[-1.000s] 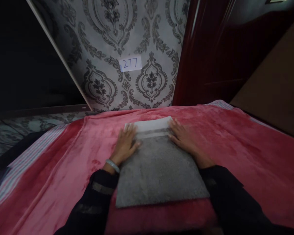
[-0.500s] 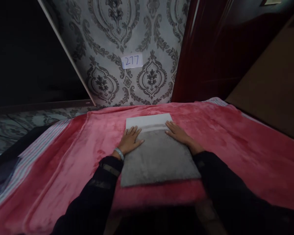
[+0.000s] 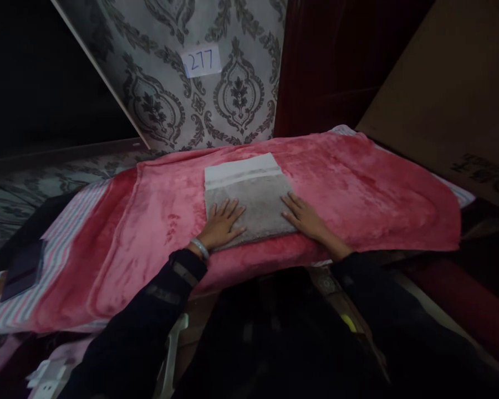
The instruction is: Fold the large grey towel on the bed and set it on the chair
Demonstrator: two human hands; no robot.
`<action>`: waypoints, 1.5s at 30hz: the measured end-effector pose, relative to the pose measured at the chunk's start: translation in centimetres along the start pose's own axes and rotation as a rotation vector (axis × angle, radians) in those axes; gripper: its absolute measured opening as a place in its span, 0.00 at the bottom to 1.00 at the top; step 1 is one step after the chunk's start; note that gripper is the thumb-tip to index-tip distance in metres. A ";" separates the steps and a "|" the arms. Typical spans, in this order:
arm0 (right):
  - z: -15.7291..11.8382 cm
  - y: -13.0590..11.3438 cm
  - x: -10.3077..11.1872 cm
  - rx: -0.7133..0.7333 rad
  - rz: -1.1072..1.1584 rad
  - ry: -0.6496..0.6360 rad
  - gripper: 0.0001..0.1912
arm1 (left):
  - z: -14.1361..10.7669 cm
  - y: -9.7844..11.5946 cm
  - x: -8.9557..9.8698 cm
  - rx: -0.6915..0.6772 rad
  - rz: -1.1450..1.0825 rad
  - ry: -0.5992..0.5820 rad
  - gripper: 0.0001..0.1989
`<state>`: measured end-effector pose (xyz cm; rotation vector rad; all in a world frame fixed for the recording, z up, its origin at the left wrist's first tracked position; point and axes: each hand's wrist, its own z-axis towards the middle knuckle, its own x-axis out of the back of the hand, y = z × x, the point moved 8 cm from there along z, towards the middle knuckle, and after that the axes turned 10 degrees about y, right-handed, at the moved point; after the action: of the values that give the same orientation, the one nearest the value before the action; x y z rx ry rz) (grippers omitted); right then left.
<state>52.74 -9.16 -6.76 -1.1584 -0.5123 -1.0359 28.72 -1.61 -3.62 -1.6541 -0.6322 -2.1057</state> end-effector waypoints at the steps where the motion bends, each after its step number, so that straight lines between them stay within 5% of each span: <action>1: -0.2 0.4 0.2 -0.023 0.022 0.031 0.35 | 0.0 0.0 -0.1 0.006 0.003 -0.006 0.35; 7: -2.4 2.1 1.9 -0.282 0.282 0.253 0.37 | -0.5 1.1 1.5 0.078 -0.045 -0.008 0.30; 13: -5.4 2.0 1.5 -0.699 0.972 0.464 0.30 | -2.9 6.9 2.2 -0.039 -0.072 0.216 0.25; 18: -6.8 -0.9 -1.2 -0.916 1.432 0.443 0.09 | -3.1 8.4 1.9 0.014 0.009 0.290 0.23; 24: -6.1 -6.1 -4.0 -0.973 1.577 0.287 0.11 | -3.0 8.7 2.3 0.019 0.013 0.307 0.23; 32: -5.2 -10.0 -5.8 -1.110 1.654 0.167 0.17 | -5.5 6.0 3.5 0.147 -0.092 0.461 0.21; 38: -4.6 -11.7 -5.9 -1.211 1.665 0.257 0.14 | -8.3 4.8 5.7 0.269 -0.198 0.683 0.13; 42: -3.6 -12.5 -4.0 -1.179 1.689 0.307 0.19 | -11.4 2.4 7.6 0.488 -0.420 0.888 0.08; 45: -4.3 -13.3 -2.6 -1.138 1.733 0.347 0.19 | -13.4 -0.6 7.4 0.726 -0.824 0.948 0.11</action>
<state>39.24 -12.55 -3.76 -1.6616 1.4066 0.1926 16.05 -8.92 0.78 0.0953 -1.5928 -2.3362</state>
